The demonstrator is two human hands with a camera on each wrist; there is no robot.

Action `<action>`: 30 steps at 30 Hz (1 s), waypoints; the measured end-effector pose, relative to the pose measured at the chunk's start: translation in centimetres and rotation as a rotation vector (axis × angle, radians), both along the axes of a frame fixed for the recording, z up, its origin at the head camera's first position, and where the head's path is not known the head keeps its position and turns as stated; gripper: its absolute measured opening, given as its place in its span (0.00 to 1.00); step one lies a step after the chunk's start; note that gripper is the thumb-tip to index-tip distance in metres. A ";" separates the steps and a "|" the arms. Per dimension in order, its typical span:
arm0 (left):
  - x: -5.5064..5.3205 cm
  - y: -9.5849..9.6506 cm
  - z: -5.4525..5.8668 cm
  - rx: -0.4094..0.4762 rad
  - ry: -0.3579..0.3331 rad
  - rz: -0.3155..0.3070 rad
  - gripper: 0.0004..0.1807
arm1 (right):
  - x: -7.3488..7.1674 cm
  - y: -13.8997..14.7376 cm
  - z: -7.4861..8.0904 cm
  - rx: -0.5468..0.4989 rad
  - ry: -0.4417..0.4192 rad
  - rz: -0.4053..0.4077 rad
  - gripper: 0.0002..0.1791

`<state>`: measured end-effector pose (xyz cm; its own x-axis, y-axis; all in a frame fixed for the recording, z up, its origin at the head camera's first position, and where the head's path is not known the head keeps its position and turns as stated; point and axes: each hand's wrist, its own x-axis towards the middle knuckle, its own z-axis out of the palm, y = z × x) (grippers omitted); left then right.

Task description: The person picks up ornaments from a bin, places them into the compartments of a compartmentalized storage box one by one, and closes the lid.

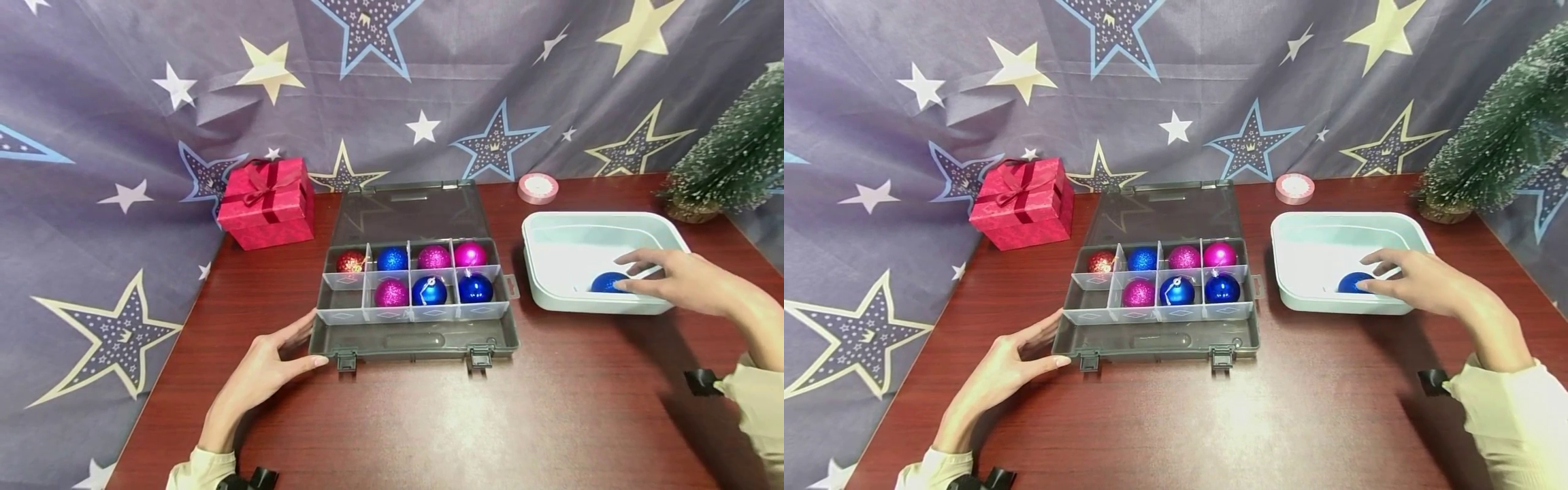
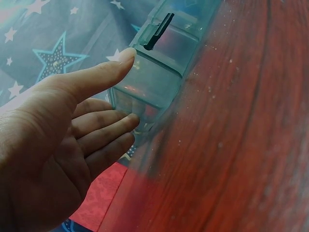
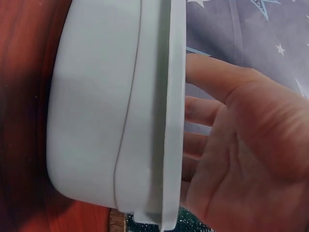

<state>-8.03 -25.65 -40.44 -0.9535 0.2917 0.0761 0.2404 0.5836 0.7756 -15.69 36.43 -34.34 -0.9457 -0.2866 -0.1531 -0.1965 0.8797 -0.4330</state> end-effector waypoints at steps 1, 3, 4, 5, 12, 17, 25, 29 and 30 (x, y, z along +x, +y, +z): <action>0.0 0.0 0.0 -0.001 0.001 0.000 0.44 | -0.1 0.0 0.0 0.005 -0.010 -0.002 0.29; 0.0 0.0 0.0 0.001 0.004 -0.001 0.43 | -0.4 -0.1 0.0 0.015 -0.034 -0.003 0.31; 0.0 0.0 0.0 0.004 0.004 -0.003 0.43 | -0.4 -0.1 0.0 0.015 -0.044 -0.002 0.31; 0.0 0.0 0.0 0.008 0.005 -0.006 0.43 | -0.5 -0.1 0.0 0.008 -0.055 0.001 0.31; 0.0 0.0 0.0 0.010 0.004 -0.007 0.43 | -0.6 0.3 -0.4 -0.038 -0.061 0.034 0.28; 0.0 0.0 0.0 0.010 0.002 -0.003 0.43 | -0.7 0.3 -0.7 -0.052 -0.055 0.040 0.25; 0.0 -0.1 -0.1 0.019 0.005 -0.016 0.43 | -0.9 0.4 -0.7 -0.051 -0.066 0.052 0.21; 0.0 -0.1 -0.1 0.021 0.006 -0.016 0.43 | -0.9 0.3 -0.6 -0.052 -0.069 0.050 0.22; 0.0 -0.1 -0.1 0.020 0.006 -0.015 0.43 | -0.9 0.2 -0.6 -0.050 -0.071 0.046 0.23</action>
<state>-8.00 -25.72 -40.50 -0.9485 0.3044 0.0873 0.2534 0.5644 0.7856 -16.54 36.66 -34.96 -0.9187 -0.3381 -0.2039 -0.2029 0.8473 -0.4908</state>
